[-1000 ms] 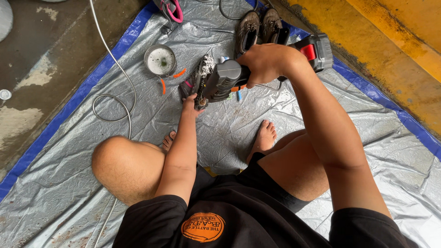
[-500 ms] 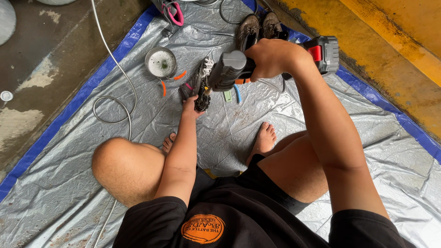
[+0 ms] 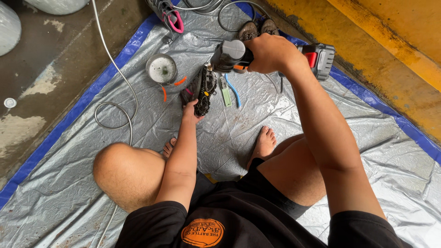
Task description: The person scrubs the sole of a shoe with a green brush while sitting on a tarp. They then use a handheld power washer to rinse the shoe and a second shoe nearby.
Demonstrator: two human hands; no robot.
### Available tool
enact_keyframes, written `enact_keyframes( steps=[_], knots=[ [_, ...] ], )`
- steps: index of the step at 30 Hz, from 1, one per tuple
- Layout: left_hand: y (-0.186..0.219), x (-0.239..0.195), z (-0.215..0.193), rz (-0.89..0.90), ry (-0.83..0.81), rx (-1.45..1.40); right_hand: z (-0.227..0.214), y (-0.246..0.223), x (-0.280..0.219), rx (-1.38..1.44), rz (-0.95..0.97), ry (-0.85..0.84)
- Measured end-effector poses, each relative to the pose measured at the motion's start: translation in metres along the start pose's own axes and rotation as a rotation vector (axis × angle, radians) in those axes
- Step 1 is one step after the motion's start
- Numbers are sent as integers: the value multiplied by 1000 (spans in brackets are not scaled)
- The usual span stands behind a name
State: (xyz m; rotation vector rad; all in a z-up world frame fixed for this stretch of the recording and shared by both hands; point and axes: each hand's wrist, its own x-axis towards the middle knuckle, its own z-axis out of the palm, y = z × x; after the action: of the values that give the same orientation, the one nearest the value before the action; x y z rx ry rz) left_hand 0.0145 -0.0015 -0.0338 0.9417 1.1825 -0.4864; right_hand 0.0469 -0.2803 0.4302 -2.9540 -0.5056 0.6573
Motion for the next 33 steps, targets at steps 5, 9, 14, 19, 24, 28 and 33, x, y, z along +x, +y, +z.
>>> enact_keyframes(
  steps=[5,9,14,19,24,28,33],
  knots=[
    [8,-44,7,44,34,103,0,-17,1,43,23,-112],
    [-11,35,-8,149,8,126,26,-9,18,14,-9,-38],
    [-10,17,-3,209,-18,133,22,-15,19,-37,-11,-8],
    [-10,3,-1,231,-27,116,18,-19,12,-20,-5,-6],
    [-11,-1,-3,230,28,128,9,-23,1,47,-10,-48],
    [-13,1,0,253,40,143,7,-22,-3,13,-19,-71],
    [-7,5,4,258,75,220,-11,-28,-13,83,12,-43]
  ],
)
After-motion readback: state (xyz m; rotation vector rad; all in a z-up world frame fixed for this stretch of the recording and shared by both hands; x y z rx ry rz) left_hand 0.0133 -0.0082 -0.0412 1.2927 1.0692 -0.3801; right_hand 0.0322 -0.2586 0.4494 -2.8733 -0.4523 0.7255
